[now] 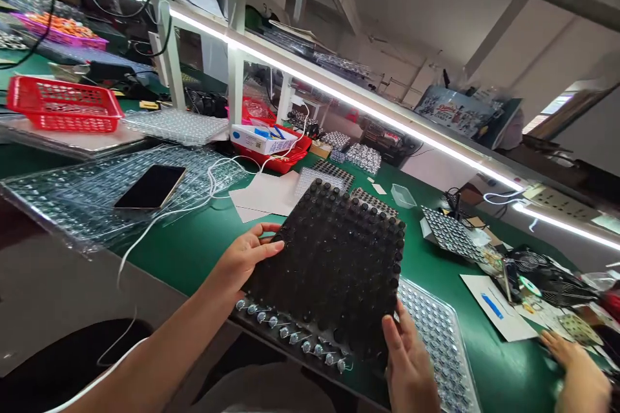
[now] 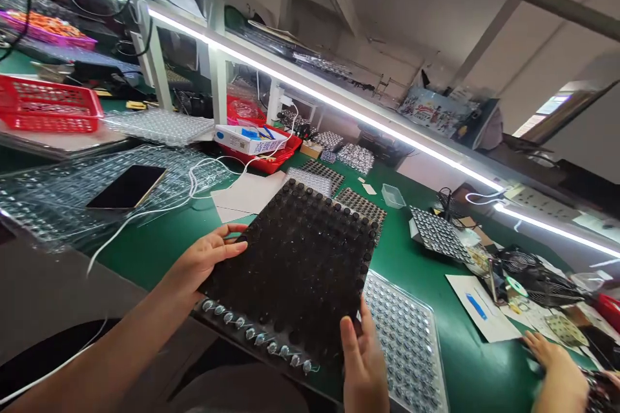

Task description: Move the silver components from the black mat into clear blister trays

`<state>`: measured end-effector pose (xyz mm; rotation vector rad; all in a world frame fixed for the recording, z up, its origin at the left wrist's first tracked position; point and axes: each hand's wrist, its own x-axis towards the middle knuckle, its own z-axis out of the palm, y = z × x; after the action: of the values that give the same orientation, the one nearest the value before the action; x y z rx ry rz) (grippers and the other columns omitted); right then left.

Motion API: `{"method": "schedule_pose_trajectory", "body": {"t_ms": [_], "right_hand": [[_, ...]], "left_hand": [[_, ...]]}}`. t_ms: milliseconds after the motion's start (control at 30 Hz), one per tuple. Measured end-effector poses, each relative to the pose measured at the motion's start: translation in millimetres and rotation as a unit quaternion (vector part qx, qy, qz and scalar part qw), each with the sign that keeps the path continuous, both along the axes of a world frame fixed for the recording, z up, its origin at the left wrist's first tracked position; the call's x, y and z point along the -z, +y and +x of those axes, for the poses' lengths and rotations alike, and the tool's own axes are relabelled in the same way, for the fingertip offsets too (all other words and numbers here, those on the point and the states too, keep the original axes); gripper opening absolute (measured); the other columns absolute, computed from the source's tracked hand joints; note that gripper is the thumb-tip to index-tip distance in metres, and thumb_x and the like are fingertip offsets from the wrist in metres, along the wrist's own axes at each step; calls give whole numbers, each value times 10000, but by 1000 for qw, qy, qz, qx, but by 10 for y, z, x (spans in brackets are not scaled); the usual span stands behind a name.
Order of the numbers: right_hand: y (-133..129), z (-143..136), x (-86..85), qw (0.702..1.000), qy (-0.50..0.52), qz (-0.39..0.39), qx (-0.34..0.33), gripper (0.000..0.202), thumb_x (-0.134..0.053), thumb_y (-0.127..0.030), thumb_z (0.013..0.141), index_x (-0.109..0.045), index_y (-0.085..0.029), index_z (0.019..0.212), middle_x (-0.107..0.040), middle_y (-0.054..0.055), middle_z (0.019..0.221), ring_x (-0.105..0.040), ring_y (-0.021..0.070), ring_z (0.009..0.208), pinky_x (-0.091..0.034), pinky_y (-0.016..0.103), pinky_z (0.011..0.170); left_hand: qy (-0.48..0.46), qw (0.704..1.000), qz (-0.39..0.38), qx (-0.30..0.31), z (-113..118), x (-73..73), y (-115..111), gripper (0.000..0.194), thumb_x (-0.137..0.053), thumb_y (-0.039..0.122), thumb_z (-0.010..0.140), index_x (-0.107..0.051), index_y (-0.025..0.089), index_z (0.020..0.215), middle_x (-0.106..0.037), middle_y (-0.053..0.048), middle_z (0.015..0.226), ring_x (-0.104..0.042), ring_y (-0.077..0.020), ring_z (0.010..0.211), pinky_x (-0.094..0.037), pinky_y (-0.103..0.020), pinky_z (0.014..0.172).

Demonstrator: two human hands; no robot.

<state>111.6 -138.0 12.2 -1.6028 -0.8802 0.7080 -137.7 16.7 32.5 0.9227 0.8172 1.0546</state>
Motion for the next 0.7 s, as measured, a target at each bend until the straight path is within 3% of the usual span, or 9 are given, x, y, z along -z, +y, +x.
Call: {"method": "schedule_pose_trajectory", "body": {"t_ms": [133,200,267,367,467,567,700], "right_hand": [[506,386,-330,983,162,81,-29,700,-664,-447,752,-433,-194,1363,-682,86,1100,-653,232,972,-514,389,873],[831,736,-439,980,166,109,-2,698,-709,-409,698,-482,-183,1318,-705,73,1024,-670,217,906,-527,380,845],[1162,1151,-502,981,143,120,48,672,-723,-379,658,-525,-196,1273,-712,51,994,-674,199,863,-538,356,808],[1626,1745,-494,977,99,106,153,588,-694,-327,656,-572,-193,1216,-708,26,984,-668,168,831,-540,292,757],[2003,2147,-368,970,82,86,214,526,-677,-300,695,-577,-151,1189,-699,28,964,-657,158,825,-529,263,728],[2272,2343,-166,966,72,52,244,397,-629,-328,808,-575,-143,1155,-656,50,1039,-634,169,883,-524,307,763],[2523,2454,126,967,71,15,246,315,-540,-369,898,-552,-205,1166,-559,69,1192,-574,189,1013,-510,379,832]], "left_hand": [[-1,997,78,22,172,-184,231,531,-739,416,691,-528,191,1124,-682,-31,896,-653,-173,748,-510,-272,652],[-14,993,99,55,186,-240,491,540,-734,426,699,-524,180,1131,-680,-65,990,-663,-183,793,-529,-306,715],[-2,991,122,50,132,-208,829,547,-736,445,689,-526,162,1107,-673,-97,1046,-667,-199,848,-529,-338,777],[86,984,147,-46,-8,69,1337,524,-713,483,675,-537,150,1040,-686,-97,977,-664,-204,844,-524,-336,763],[201,955,141,-165,-108,526,1661,448,-649,495,669,-545,157,944,-678,-58,843,-659,-200,759,-511,-311,694],[304,913,154,-224,-143,905,1764,371,-567,489,683,-559,182,891,-662,-36,781,-643,-208,743,-490,-304,683],[371,883,180,-224,-199,1061,1806,366,-490,485,715,-560,200,933,-645,-17,756,-620,-203,737,-454,-294,683]]}}
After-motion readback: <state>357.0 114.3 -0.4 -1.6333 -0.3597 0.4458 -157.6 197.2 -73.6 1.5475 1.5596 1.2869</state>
